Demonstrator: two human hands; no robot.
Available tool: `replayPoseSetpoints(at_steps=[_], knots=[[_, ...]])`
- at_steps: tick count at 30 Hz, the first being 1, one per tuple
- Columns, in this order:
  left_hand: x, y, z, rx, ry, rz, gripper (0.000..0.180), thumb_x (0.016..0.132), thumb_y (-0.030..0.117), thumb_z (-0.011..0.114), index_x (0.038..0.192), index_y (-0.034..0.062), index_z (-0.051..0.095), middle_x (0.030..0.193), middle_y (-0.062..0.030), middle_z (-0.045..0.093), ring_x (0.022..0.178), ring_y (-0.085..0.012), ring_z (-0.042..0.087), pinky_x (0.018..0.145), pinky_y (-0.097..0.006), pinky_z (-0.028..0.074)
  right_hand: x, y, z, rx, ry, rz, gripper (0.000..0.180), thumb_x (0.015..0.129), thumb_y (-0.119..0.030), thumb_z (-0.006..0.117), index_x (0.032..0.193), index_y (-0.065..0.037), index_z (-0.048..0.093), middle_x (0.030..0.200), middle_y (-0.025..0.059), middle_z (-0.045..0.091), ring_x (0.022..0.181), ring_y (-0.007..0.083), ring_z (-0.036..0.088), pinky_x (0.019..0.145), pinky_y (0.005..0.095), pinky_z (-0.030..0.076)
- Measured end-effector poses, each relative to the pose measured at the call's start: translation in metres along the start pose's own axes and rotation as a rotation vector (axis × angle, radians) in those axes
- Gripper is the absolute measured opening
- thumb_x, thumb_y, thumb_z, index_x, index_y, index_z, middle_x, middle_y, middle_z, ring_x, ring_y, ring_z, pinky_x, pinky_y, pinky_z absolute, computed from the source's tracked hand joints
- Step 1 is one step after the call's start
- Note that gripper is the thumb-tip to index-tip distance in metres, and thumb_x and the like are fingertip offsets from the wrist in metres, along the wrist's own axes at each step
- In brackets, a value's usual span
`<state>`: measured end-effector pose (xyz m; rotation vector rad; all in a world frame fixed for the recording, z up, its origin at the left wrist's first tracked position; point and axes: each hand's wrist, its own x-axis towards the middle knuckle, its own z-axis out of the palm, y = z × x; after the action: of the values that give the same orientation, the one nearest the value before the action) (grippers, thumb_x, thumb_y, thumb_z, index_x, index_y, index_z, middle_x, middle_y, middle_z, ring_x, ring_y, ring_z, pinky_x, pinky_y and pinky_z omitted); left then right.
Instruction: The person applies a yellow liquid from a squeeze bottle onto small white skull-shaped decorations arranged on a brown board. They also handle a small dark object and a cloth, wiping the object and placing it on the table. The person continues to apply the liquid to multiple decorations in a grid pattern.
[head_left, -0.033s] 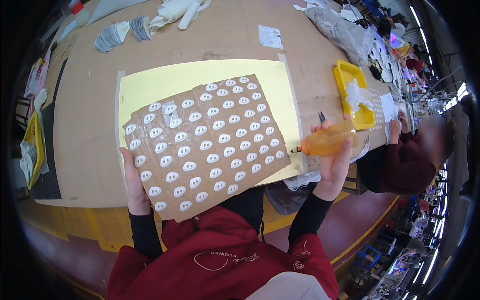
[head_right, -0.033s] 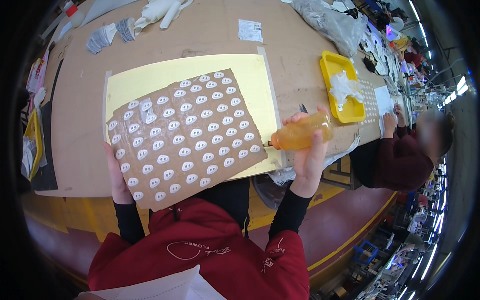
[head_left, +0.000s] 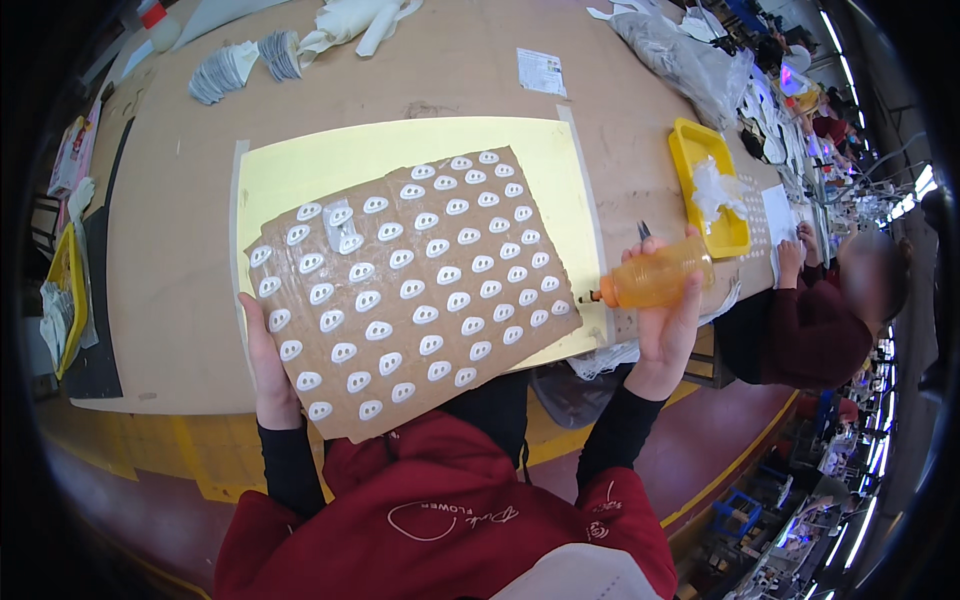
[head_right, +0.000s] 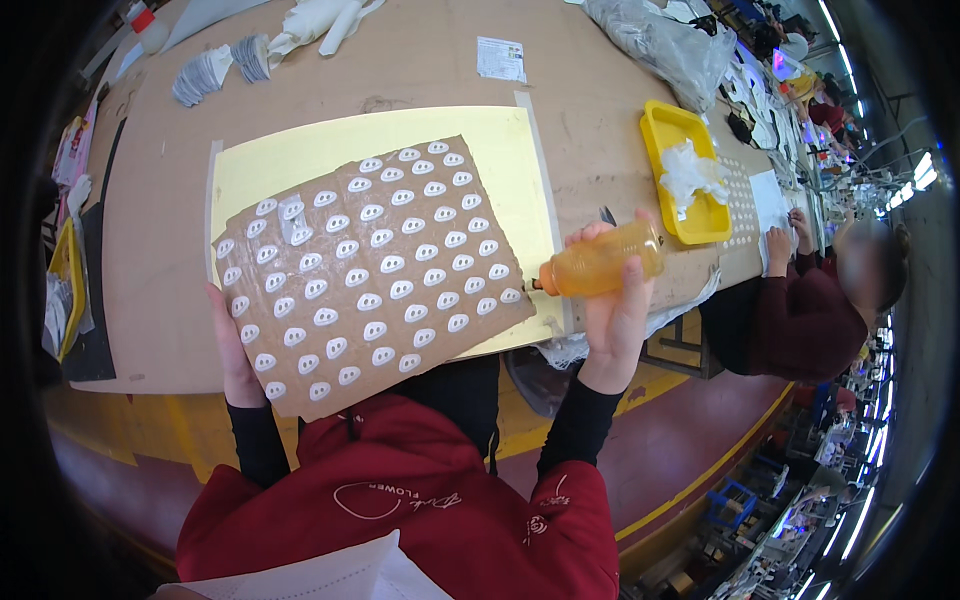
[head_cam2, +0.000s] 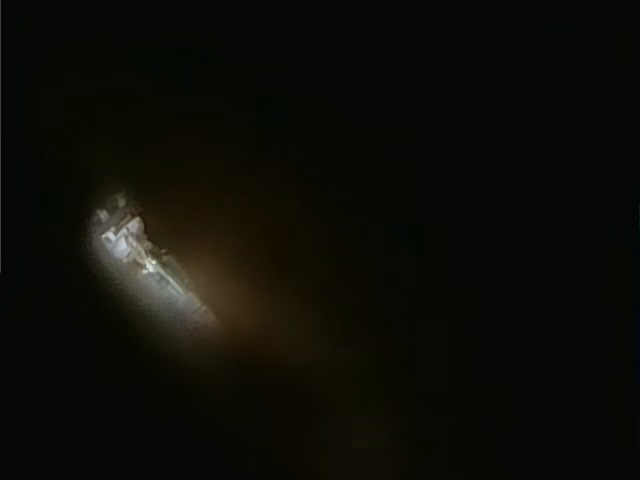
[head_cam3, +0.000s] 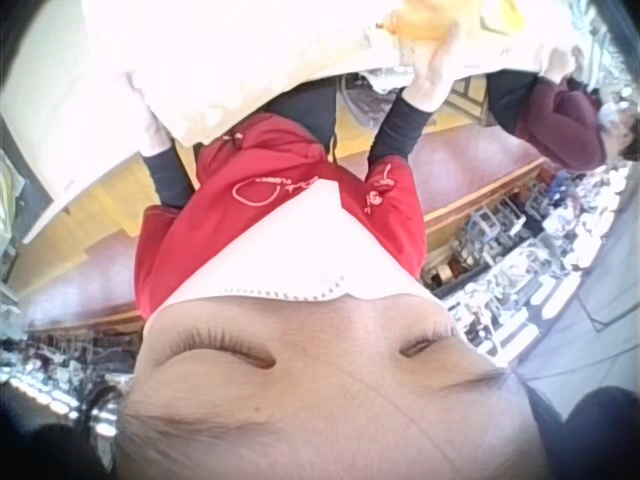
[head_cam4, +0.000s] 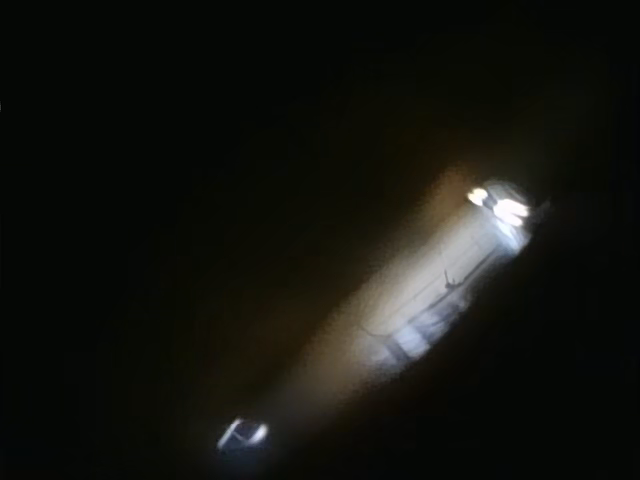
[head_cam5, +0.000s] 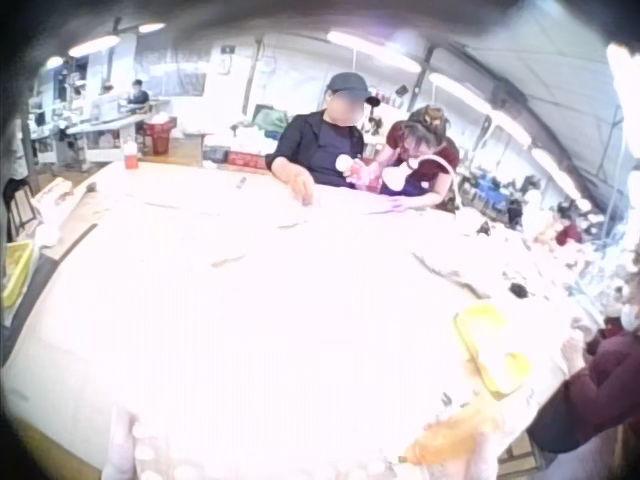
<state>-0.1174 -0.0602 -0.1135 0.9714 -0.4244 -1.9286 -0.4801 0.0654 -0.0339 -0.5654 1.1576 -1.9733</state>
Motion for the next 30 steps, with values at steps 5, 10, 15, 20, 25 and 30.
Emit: replayPoseSetpoints(at_steps=[5,10,15,20,25,30], knots=[[0.0,-0.007,-0.005,-0.063,-0.021,0.033,0.054,0.1,0.045,0.037,0.135,0.0039,0.042,0.127,-0.0123,0.054,0.111,-0.0214,0.056,0.094,-0.035,0.047,-0.01,0.004,0.009,-0.159,0.042,-0.075,0.097,0.077,-0.011,0.076,0.149,-0.013,0.011,0.112,0.0149,0.055,0.111,0.0282,0.052,0.098,0.0434,0.043],[0.005,-0.011,-0.015,-0.076,0.007,0.026,0.048,0.1,0.036,0.043,0.135,0.0032,0.042,0.127,-0.0131,0.054,0.111,-0.0227,0.056,0.095,-0.036,0.046,-0.006,0.011,0.002,-0.178,0.016,-0.111,0.1,0.073,-0.005,0.077,0.149,-0.008,0.012,0.113,0.0135,0.055,0.111,0.0253,0.052,0.099,0.0414,0.042],[0.001,-0.01,-0.01,-0.091,-0.017,0.004,0.046,0.099,0.033,0.045,0.134,0.0025,0.043,0.126,-0.0133,0.055,0.112,-0.0227,0.056,0.095,-0.036,0.045,-0.003,0.018,-0.016,-0.326,0.004,-0.093,0.077,0.081,-0.038,0.073,0.138,-0.001,0.036,0.115,0.0126,0.055,0.109,0.0244,0.052,0.096,0.0391,0.044],[0.002,-0.011,-0.017,-0.041,0.0,0.025,0.045,0.099,0.032,0.046,0.133,0.0022,0.043,0.125,-0.0134,0.056,0.111,-0.0224,0.056,0.095,-0.036,0.046,-0.016,0.024,-0.024,-0.299,0.119,-0.091,0.074,0.086,-0.062,0.055,0.13,-0.004,0.044,0.118,0.0133,0.054,0.11,0.0274,0.056,0.092,0.0386,0.046],[0.001,-0.011,-0.012,-0.012,0.003,0.043,0.046,0.099,0.033,0.045,0.133,0.0019,0.043,0.125,-0.0135,0.055,0.111,-0.0225,0.057,0.094,-0.036,0.047,-0.035,0.047,-0.037,-0.283,0.296,-0.099,0.074,0.087,-0.067,0.048,0.13,-0.006,0.045,0.122,0.0154,0.054,0.113,0.0314,0.057,0.092,0.0419,0.046],[0.002,-0.013,-0.023,-0.014,0.024,0.06,0.048,0.099,0.035,0.044,0.134,0.0017,0.042,0.126,-0.014,0.054,0.11,-0.0229,0.057,0.093,-0.037,0.047,-0.044,0.066,-0.042,-0.266,0.431,-0.159,0.07,0.087,-0.065,0.048,0.129,-0.009,0.044,0.123,0.0166,0.054,0.117,0.0325,0.055,0.093,0.0451,0.046]])
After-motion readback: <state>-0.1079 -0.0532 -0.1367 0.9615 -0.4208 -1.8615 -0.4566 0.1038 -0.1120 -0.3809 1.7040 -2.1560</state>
